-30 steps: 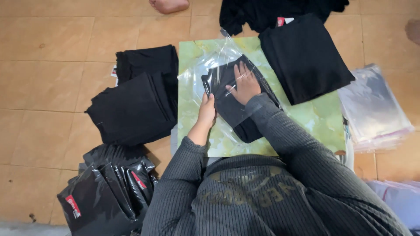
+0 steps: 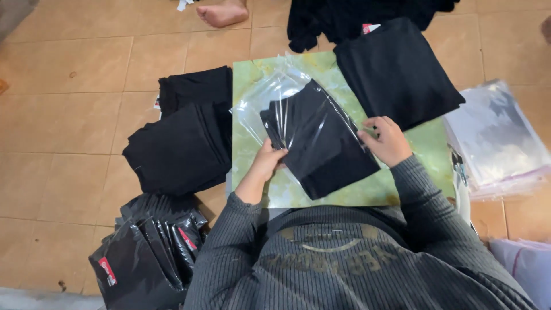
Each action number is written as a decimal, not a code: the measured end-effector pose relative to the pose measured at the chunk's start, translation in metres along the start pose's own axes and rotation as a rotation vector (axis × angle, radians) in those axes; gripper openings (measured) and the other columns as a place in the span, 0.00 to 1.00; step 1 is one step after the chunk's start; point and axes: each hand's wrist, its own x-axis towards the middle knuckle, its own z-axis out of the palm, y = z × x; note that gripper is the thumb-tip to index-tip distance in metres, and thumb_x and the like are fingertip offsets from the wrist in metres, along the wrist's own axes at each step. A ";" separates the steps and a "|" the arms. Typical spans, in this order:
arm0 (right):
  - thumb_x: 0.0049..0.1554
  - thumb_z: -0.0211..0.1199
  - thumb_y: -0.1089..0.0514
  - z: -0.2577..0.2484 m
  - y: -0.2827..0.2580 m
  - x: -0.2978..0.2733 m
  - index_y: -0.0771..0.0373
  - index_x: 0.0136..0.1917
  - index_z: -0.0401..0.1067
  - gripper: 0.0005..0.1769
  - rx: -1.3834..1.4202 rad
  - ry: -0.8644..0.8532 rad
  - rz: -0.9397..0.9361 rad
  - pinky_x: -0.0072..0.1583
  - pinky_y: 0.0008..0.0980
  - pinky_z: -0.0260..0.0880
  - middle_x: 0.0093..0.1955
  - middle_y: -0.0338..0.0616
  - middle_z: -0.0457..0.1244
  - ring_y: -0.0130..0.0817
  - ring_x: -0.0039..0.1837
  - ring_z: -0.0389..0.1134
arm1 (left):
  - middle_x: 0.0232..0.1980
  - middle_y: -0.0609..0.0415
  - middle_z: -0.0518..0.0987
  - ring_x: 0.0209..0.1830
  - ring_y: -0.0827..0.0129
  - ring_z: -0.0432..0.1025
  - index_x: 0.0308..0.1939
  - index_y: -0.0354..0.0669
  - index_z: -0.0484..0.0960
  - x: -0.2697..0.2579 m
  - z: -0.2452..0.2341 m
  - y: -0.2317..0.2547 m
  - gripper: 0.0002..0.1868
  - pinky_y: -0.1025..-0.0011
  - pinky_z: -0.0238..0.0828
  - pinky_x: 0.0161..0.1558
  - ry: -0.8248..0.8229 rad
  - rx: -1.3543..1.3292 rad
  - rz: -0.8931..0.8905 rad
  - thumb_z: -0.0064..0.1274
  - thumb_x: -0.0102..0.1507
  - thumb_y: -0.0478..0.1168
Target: The person folds black pants and places them into clear plastic bags. They smooth the fabric inside the bag and seal it, repeating the process for multiple items.
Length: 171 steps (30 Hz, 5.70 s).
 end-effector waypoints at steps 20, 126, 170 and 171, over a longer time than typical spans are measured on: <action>0.56 0.68 0.40 0.002 -0.052 0.001 0.61 0.70 0.68 0.35 0.109 -0.166 0.347 0.64 0.49 0.71 0.61 0.56 0.68 0.52 0.66 0.69 | 0.32 0.53 0.75 0.30 0.64 0.78 0.37 0.38 0.78 -0.044 0.023 0.021 0.21 0.66 0.85 0.32 0.213 0.147 -0.014 0.75 0.53 0.42; 0.64 0.65 0.53 0.026 -0.047 -0.011 0.46 0.53 0.79 0.04 0.166 0.078 0.017 0.50 0.39 0.71 0.40 0.38 0.69 0.41 0.45 0.71 | 0.47 0.58 0.73 0.53 0.57 0.73 0.51 0.61 0.72 -0.037 0.004 -0.007 0.30 0.60 0.75 0.47 0.008 1.413 0.590 0.64 0.53 0.66; 0.56 0.55 0.26 0.153 -0.098 0.159 0.48 0.85 0.46 0.52 -0.429 0.033 -0.395 0.76 0.46 0.57 0.86 0.50 0.41 0.50 0.84 0.45 | 0.77 0.40 0.63 0.79 0.46 0.56 0.79 0.46 0.56 0.059 -0.009 0.032 0.37 0.47 0.53 0.73 0.539 1.272 0.637 0.38 0.72 0.61; 0.56 0.55 0.26 0.149 -0.099 0.163 0.48 0.85 0.46 0.52 -0.428 0.032 -0.394 0.76 0.46 0.57 0.86 0.50 0.41 0.50 0.84 0.45 | 0.77 0.40 0.63 0.79 0.46 0.56 0.79 0.46 0.56 0.067 -0.014 0.030 0.37 0.47 0.53 0.73 0.537 1.272 0.635 0.38 0.72 0.61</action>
